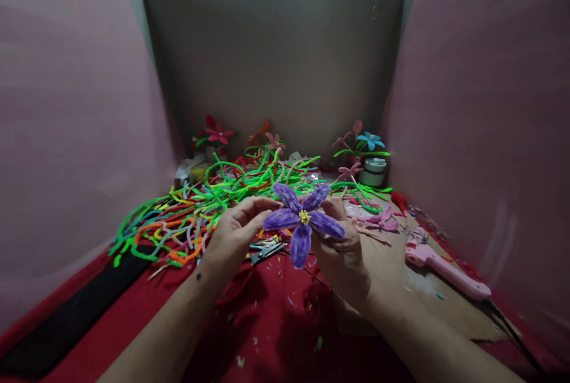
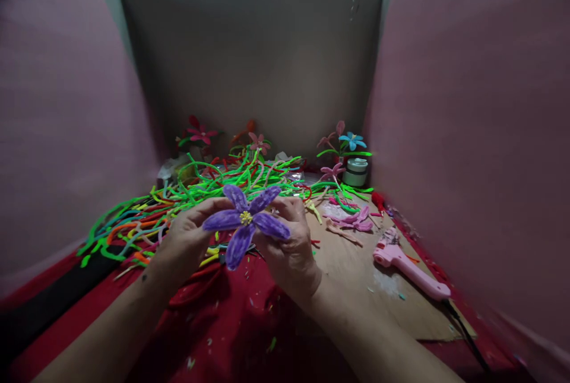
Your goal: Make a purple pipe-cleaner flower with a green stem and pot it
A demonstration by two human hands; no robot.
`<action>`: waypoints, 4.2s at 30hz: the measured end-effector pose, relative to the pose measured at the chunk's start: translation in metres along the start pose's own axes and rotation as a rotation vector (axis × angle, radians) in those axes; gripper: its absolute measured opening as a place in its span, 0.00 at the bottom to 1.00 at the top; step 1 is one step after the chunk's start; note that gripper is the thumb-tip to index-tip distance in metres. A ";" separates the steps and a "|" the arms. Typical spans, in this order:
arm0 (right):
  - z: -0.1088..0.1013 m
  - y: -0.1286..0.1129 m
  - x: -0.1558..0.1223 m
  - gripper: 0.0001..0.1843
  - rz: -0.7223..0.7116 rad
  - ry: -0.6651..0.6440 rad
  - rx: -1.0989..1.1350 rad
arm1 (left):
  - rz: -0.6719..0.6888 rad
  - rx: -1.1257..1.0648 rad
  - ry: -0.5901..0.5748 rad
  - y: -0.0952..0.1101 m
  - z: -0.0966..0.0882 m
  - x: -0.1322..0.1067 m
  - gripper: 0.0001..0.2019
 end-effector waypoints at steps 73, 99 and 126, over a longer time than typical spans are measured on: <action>0.014 0.005 -0.004 0.07 -0.061 -0.210 -0.136 | -0.163 -0.265 -0.045 0.008 0.006 -0.007 0.13; 0.011 -0.010 0.000 0.07 -0.203 -0.201 -0.220 | -0.153 -0.180 0.068 0.016 -0.019 0.014 0.12; 0.008 -0.015 -0.001 0.06 -0.303 -0.202 -0.312 | -0.344 -0.142 -0.202 0.030 0.026 0.026 0.05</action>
Point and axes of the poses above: each hand's wrist, its own x-axis towards the middle knuckle, its own z-axis out of the palm, y = z × x, the point moved 5 cm from there along x, towards the middle knuckle, and after that the axes turned 13 degrees about z, right-handed, at the moved point
